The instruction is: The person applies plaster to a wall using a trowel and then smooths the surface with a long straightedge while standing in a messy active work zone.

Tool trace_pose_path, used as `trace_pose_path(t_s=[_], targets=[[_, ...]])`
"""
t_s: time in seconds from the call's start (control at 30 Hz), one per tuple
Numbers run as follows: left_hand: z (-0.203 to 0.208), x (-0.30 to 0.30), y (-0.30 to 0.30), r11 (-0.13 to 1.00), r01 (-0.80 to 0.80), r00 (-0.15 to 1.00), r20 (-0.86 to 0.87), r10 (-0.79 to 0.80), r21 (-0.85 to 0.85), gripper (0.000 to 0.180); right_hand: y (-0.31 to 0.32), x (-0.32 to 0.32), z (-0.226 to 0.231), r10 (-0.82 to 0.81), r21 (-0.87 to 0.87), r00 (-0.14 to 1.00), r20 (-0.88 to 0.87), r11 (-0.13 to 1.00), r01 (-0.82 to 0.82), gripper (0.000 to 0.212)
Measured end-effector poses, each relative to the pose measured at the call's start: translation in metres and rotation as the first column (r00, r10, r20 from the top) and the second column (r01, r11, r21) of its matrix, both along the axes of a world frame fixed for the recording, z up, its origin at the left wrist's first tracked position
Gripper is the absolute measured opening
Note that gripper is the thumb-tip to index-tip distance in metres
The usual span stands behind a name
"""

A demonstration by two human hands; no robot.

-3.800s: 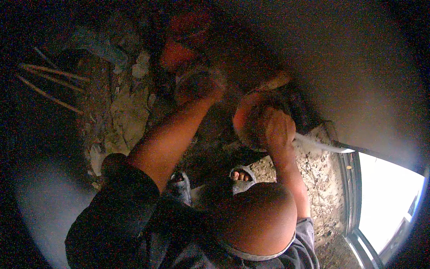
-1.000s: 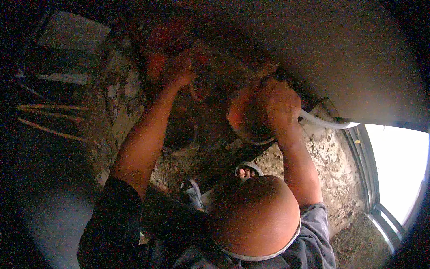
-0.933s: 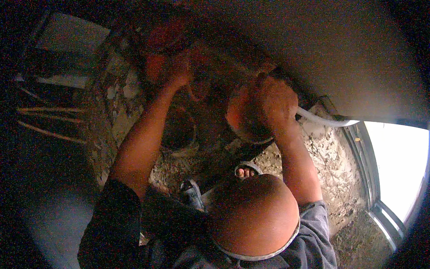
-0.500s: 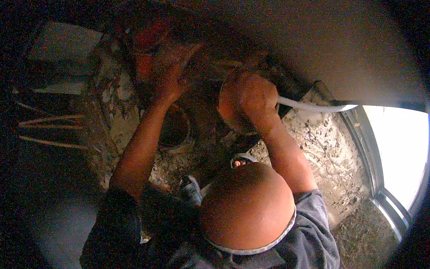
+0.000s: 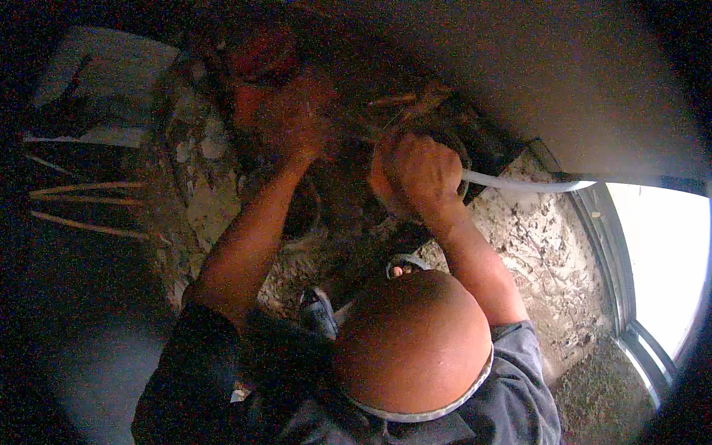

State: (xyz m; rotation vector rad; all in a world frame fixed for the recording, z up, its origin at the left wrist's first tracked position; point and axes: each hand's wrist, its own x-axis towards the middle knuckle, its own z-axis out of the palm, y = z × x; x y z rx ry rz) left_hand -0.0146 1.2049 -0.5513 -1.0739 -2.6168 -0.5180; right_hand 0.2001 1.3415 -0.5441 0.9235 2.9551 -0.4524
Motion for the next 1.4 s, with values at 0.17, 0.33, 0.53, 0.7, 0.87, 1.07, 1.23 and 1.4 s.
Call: trace_pose_path(t_s=[0.17,0.33,0.53,0.7,0.87,1.07,1.23,1.4], targets=[[-0.012,0.022,0.024,0.998,0.056,0.948,-0.314,-0.058,-0.017,0.059,-0.002,-0.004,0.034,0.058,-0.076,0.997,0.053,0.996,-0.054,0.019],[-0.028,0.012,0.000,0.927,0.009,0.989,0.138,0.046,-0.374,0.046,-0.014,-0.002,0.046,0.116,-0.040,0.987,0.114,0.993,-0.112,0.017],[-0.015,0.019,-0.029,0.907,-0.148,0.930,0.255,0.263,-0.394,0.047,-0.002,-0.016,0.030,0.050,0.099,0.999,-0.010,0.994,-0.048,0.021],[-0.014,0.012,-0.016,0.953,0.083,0.966,0.257,-0.005,-0.292,0.043,0.006,-0.011,0.032,0.116,-0.055,0.992,0.040,0.992,-0.114,0.030],[-0.086,-0.040,-0.068,0.956,0.158,0.984,0.122,-0.131,-0.248,0.044,-0.021,-0.017,0.025,0.116,-0.022,0.991,-0.065,0.993,-0.117,0.030],[-0.042,0.023,-0.014,0.848,0.394,0.913,0.257,-0.317,-0.353,0.038,-0.006,0.012,0.043,-0.026,-0.041,1.000,-0.003,0.999,0.026,0.028],[-0.023,0.011,-0.052,0.881,0.340,0.933,-0.003,-0.361,-0.330,0.026,-0.021,0.004,0.033,0.032,-0.063,0.999,-0.043,0.997,-0.035,0.027],[-0.035,0.011,-0.015,0.976,0.207,0.965,0.178,-0.192,-0.069,0.024,-0.014,0.010,0.027,0.014,-0.001,0.998,-0.058,1.000,-0.014,0.032]])
